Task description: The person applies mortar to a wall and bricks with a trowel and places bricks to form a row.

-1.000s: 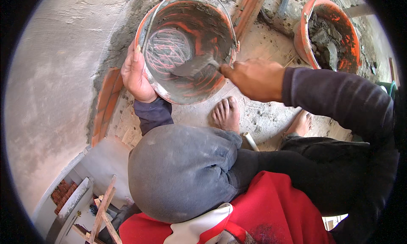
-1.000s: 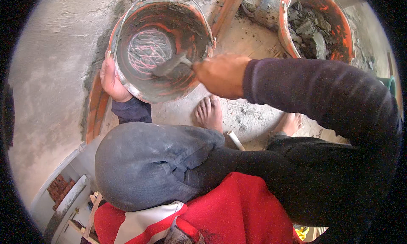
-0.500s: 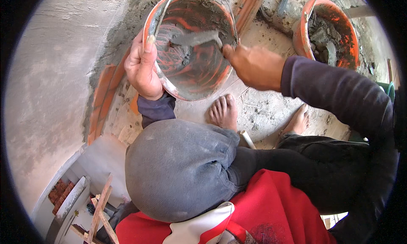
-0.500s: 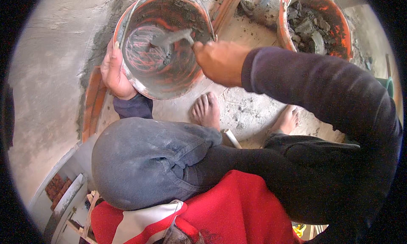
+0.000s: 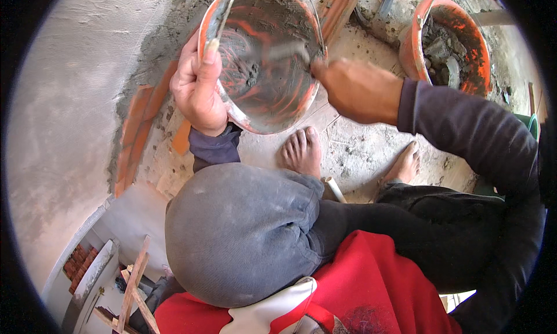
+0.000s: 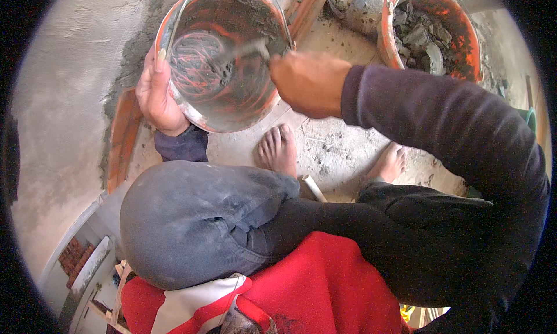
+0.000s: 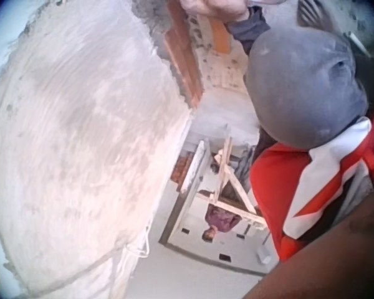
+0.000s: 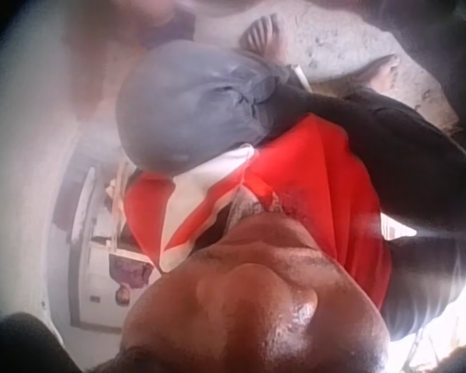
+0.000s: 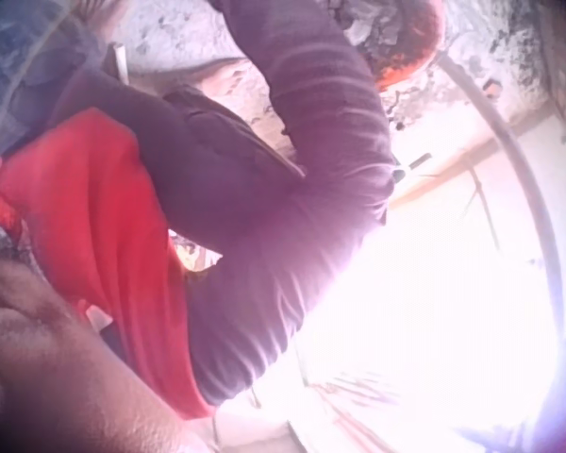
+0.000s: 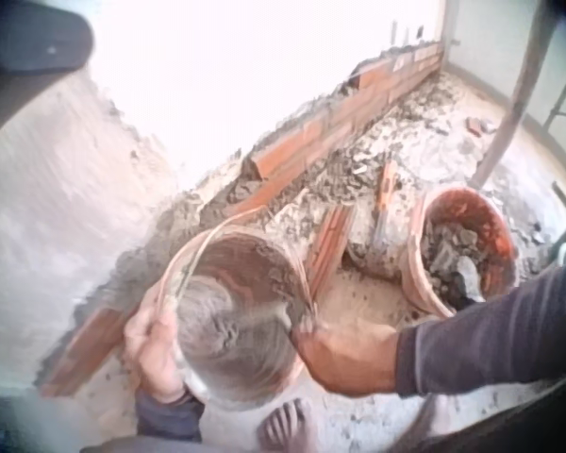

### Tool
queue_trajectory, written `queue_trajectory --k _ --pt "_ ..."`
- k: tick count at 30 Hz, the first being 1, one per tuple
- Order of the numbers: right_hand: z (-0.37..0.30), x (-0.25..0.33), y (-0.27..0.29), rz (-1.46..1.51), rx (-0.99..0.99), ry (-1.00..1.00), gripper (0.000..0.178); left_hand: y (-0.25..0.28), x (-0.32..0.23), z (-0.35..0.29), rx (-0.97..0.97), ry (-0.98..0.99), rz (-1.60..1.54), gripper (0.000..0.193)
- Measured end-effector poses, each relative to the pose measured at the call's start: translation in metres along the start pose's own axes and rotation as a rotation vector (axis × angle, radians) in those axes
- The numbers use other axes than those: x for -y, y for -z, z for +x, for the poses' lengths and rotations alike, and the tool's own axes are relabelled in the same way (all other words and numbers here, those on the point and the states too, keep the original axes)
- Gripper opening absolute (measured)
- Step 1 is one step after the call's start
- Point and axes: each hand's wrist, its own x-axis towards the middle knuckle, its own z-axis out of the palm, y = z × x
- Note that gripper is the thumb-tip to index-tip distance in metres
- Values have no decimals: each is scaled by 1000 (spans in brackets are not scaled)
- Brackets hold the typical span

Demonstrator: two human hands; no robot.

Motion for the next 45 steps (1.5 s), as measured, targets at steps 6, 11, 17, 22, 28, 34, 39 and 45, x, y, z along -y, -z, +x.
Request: queue_trajectory --k 6,11,17,22,28,34,39,45 --pt "18 20 18 -198 -1 18 15 -6 -5 0 7 2 30 46" --pt "39 20 34 -188 473 383 17 -3 -7 -4 37 -42 68 48" --pt "50 11 66 636 882 -293 18 2 2 -11 33 -49 58 51" --pt "21 -26 45 1321 887 -313 30 -1 5 -10 -113 -63 -121 29" --pt "-9 -42 102 514 309 -163 34 6 -12 -4 -15 -18 8 45" --pt "-5 -33 57 -212 117 -196 24 -9 -2 -3 3 -58 -11 36" --pt "4 -28 34 -78 97 -174 24 -18 -4 1 -9 -187 61 26" --pt "9 -30 21 156 307 -177 29 -21 -10 3 46 -192 133 19"
